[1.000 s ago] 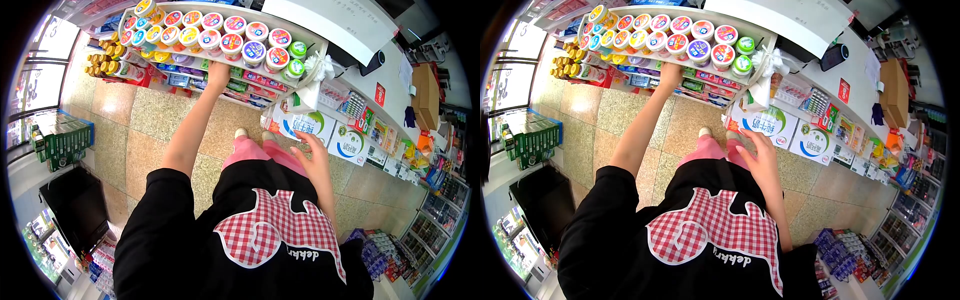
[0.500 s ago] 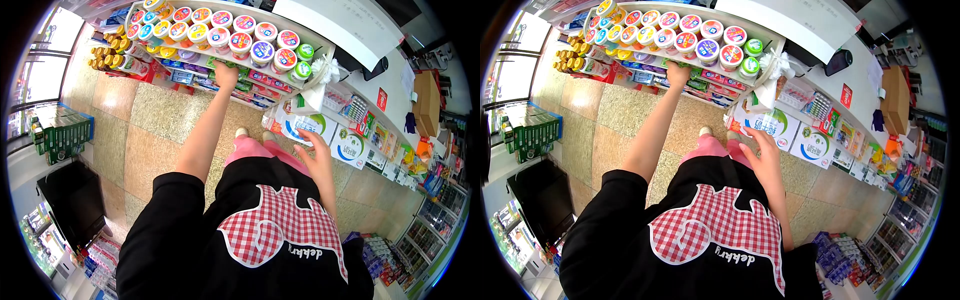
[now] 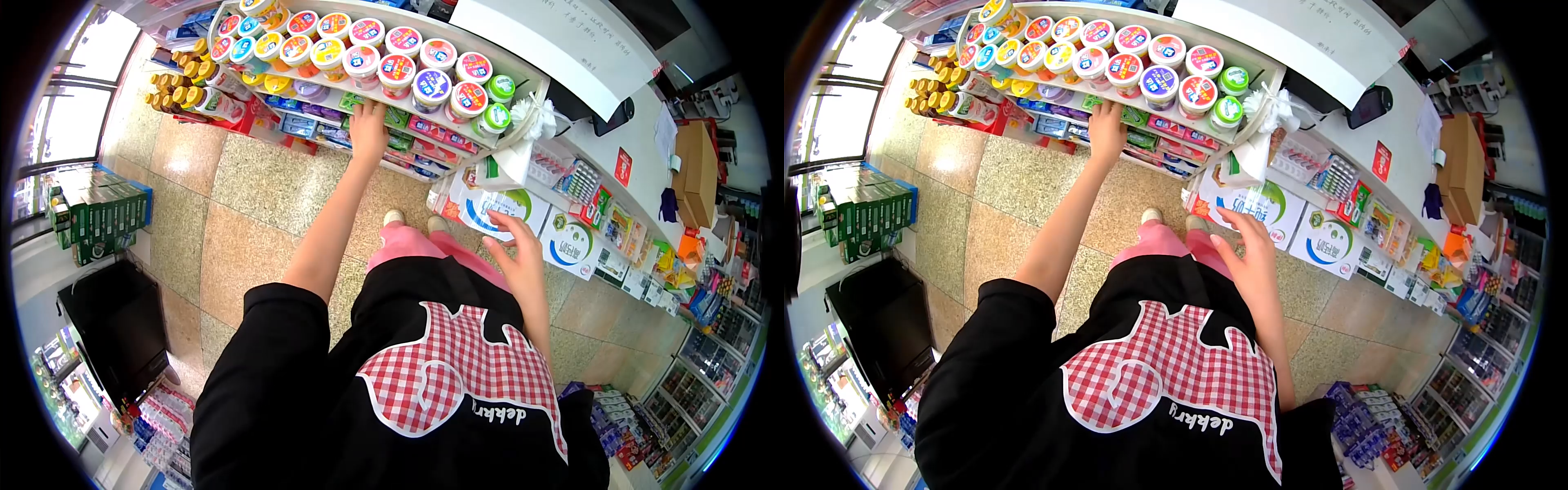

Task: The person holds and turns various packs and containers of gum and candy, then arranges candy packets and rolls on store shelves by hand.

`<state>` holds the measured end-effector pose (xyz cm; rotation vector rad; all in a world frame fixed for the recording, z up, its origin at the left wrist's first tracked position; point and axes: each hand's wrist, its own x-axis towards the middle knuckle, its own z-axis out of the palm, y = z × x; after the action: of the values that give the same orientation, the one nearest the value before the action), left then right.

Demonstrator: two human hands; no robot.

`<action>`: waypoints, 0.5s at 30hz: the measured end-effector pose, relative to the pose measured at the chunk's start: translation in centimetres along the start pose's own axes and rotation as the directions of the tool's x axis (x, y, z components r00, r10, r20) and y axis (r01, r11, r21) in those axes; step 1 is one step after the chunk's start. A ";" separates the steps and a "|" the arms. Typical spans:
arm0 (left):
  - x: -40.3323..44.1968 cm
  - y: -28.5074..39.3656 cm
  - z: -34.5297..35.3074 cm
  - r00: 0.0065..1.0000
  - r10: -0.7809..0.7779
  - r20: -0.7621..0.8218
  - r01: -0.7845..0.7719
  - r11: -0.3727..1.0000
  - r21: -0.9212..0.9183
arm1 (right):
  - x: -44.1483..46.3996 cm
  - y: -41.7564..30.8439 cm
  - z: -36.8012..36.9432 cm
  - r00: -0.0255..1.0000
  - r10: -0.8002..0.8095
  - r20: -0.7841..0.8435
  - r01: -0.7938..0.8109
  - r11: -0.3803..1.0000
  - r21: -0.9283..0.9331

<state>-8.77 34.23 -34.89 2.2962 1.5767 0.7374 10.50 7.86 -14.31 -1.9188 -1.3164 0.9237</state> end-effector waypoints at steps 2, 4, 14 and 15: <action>-0.7 -0.6 -0.2 0.975 0.220 0.024 -0.221 0.968 0.122 | -0.1 0.3 0.0 1.000 -0.005 -0.007 0.005 1.000 -0.010; -0.7 -1.2 -0.1 0.965 0.263 0.017 -0.263 0.960 0.091 | -0.2 0.1 0.0 1.000 -0.003 -0.006 0.003 1.000 -0.014; 0.2 -0.5 0.5 0.991 0.136 0.012 -0.136 0.991 -0.005 | -0.6 -0.4 0.2 1.000 0.016 0.000 -0.016 0.999 -0.047; 0.2 -0.3 0.7 0.992 0.125 -0.008 -0.125 0.992 -0.012 | -0.6 -0.7 0.2 1.000 0.011 0.002 -0.011 0.999 -0.049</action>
<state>-8.57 34.57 -35.58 2.4034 1.4366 0.7840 9.82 7.52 -13.75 -1.9645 -1.3426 0.9077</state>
